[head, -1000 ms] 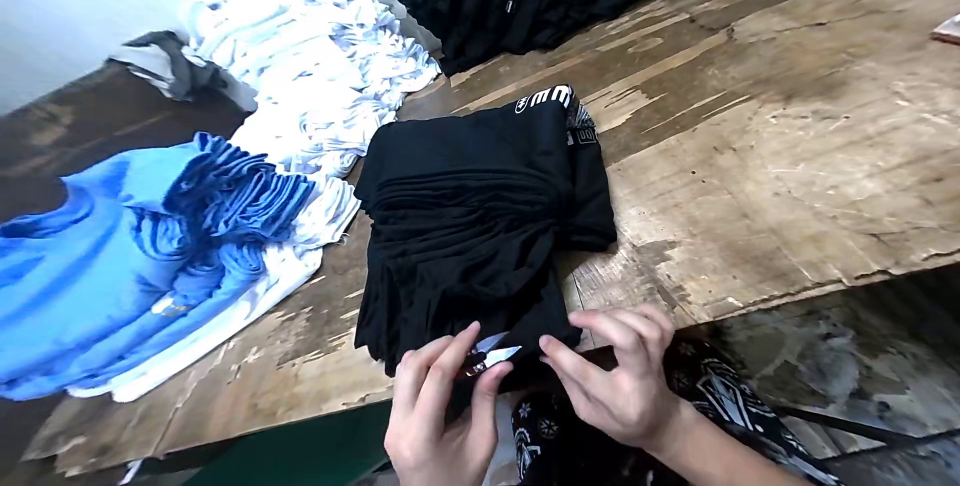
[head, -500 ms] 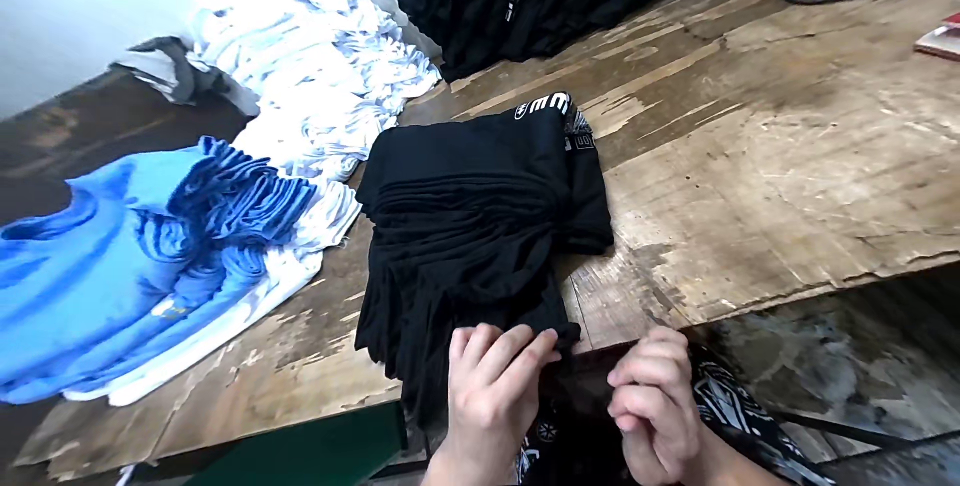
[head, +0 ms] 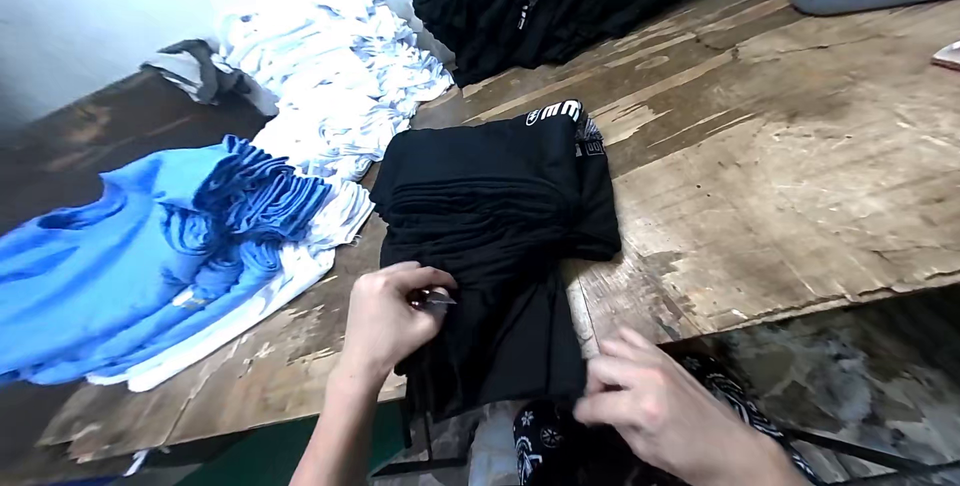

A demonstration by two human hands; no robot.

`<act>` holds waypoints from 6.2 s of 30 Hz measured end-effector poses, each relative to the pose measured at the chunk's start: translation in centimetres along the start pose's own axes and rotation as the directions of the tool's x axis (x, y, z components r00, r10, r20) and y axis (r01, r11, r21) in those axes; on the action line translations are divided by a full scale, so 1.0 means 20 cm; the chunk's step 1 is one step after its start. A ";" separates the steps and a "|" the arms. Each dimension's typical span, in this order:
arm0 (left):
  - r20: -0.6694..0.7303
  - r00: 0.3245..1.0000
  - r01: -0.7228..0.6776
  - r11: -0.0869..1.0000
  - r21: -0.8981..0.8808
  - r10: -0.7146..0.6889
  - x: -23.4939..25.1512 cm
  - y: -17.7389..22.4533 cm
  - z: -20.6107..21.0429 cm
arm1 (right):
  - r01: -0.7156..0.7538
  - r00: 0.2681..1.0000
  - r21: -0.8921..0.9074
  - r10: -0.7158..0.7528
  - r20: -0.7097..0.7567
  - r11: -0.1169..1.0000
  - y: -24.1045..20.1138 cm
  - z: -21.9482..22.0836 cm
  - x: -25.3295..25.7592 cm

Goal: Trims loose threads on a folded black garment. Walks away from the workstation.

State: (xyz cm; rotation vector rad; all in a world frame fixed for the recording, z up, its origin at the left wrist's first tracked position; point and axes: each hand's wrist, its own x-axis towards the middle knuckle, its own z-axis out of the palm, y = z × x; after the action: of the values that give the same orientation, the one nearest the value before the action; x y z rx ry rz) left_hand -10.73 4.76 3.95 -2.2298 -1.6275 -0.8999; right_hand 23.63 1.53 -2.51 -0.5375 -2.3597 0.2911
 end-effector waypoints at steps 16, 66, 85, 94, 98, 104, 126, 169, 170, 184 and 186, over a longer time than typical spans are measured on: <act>-0.291 0.873 -0.369 0.921 0.127 0.391 -0.24 -0.03 0.29 | 0.125 0.987 -0.004 -0.124 0.101 0.992 0.01 0.36 0.01; 0.197 0.980 0.091 0.955 -0.283 -0.035 -0.50 0.37 0.12 | -0.003 0.925 -0.072 -0.024 -0.380 0.997 0.05 0.14 -0.14; 0.010 0.986 -0.167 0.985 0.039 0.166 -0.28 0.70 0.16 | -0.441 0.754 0.104 0.431 -0.496 0.892 -0.07 0.19 -0.07; -0.008 1.000 0.023 0.974 -0.226 -0.026 -0.38 0.51 0.18 | -0.200 0.887 -0.204 0.089 -0.452 0.958 -0.02 0.22 -0.07; -0.023 0.999 0.018 0.965 -0.263 -0.025 -0.46 0.49 0.18 | -0.213 0.848 -0.143 0.110 -0.519 0.966 -0.01 0.26 -0.06; -0.050 0.999 -0.025 0.973 -0.227 0.014 -0.47 0.52 0.22 | -0.055 0.892 0.022 0.059 -0.448 0.998 -0.03 0.24 -0.09; 0.157 0.903 0.387 0.600 -0.700 -0.400 -0.29 0.38 0.18 | -0.042 0.864 -0.005 0.033 -0.502 0.999 0.04 0.29 0.16; -0.102 0.959 -0.242 0.954 0.179 0.263 -0.51 0.54 0.02 | 0.116 0.850 -0.072 -0.137 -0.509 0.991 0.00 0.25 -0.10; -0.102 0.972 -0.198 0.970 0.138 0.213 -0.48 0.56 0.05 | 0.110 0.854 -0.068 -0.129 -0.504 0.992 0.00 0.25 -0.11; -0.094 0.993 0.078 0.996 0.031 -0.075 -0.11 0.11 -0.05 | -0.032 0.974 -0.151 -0.004 -0.228 0.988 0.03 0.23 0.00; -0.036 0.983 0.183 0.983 0.030 -0.182 -0.15 0.21 0.00 | 0.045 0.981 -0.125 -0.068 -0.182 0.991 0.06 0.11 -0.01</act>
State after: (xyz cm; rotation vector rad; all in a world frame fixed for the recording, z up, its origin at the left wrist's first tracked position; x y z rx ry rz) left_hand -7.42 1.01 2.90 -2.0579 -1.8409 -0.9412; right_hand 22.70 2.37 -4.68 -0.5296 -2.2159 0.0689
